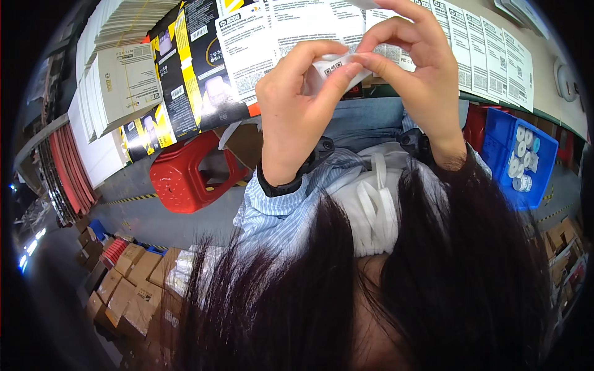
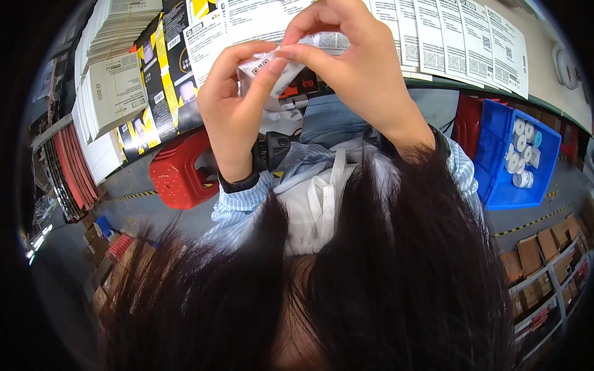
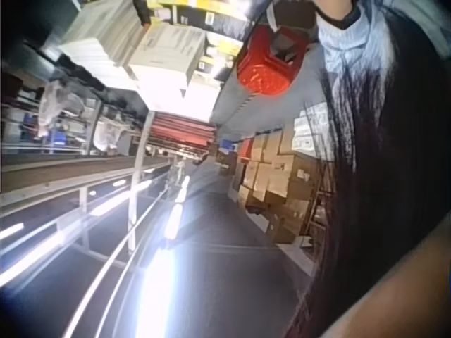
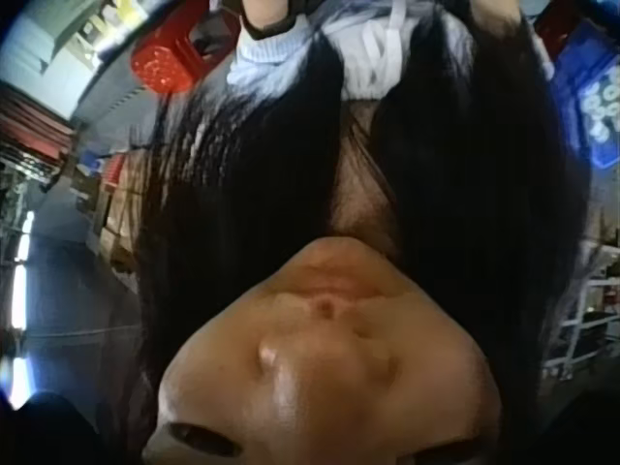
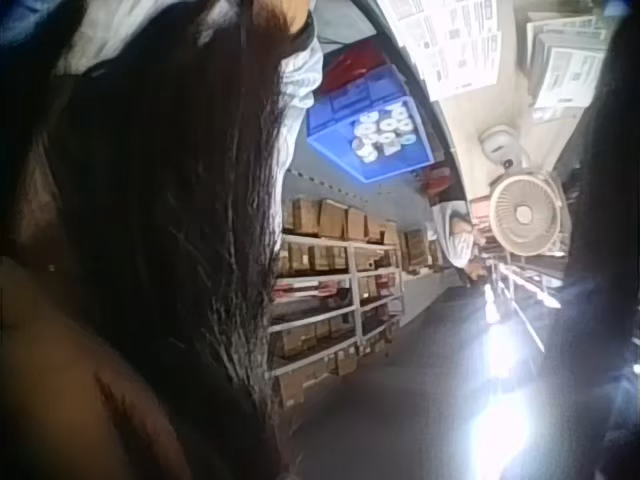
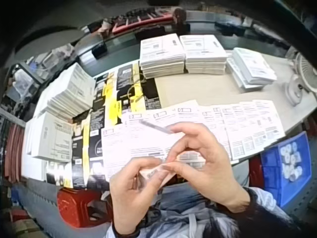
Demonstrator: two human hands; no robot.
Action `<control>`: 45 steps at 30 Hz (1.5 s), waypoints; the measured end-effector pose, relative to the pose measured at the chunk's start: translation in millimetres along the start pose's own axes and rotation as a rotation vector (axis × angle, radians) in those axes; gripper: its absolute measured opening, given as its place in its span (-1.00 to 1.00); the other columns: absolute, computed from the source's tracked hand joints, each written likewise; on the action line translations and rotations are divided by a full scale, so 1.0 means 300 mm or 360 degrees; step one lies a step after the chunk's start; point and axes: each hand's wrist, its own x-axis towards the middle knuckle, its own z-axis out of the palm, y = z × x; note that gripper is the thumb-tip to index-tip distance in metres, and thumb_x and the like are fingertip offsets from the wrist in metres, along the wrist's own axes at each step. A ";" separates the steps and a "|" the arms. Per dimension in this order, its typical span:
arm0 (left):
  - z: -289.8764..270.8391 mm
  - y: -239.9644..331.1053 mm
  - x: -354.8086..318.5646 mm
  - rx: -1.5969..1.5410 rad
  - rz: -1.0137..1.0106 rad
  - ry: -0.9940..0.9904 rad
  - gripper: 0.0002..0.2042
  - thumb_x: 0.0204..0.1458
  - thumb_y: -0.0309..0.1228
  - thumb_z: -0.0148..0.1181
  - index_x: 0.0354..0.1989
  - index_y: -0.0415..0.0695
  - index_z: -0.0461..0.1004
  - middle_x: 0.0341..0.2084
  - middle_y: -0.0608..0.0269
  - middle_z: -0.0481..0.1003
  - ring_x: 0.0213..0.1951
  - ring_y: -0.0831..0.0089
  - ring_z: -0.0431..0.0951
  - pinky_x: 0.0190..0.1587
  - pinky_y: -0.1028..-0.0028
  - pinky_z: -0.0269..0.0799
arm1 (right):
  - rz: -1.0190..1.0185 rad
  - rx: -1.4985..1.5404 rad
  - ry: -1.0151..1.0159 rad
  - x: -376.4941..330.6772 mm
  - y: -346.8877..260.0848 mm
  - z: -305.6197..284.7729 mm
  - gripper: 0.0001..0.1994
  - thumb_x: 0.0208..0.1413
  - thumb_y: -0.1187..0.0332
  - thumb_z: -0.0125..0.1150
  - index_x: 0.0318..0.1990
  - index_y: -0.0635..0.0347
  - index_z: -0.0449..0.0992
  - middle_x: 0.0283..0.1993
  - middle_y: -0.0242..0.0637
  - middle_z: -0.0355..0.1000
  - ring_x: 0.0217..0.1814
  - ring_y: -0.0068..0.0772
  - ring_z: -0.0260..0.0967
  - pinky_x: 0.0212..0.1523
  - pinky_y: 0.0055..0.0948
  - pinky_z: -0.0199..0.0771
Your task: The person is peeling labels from a sheet and applying them to small white boxes.
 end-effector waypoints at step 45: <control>-0.110 -0.102 -0.041 0.0200 0.0337 -0.0850 -0.82 -0.20 -0.42 0.32 -0.51 -0.16 0.41 -0.41 0.33 0.46 -0.20 0.39 0.48 0.28 -0.11 -0.52 | 0.0437 -0.0150 0.0249 0.187 0.104 0.094 -0.44 -0.07 0.65 0.17 0.13 0.23 0.16 -0.51 -0.43 0.29 -0.51 -0.71 0.23 -0.50 -0.73 0.25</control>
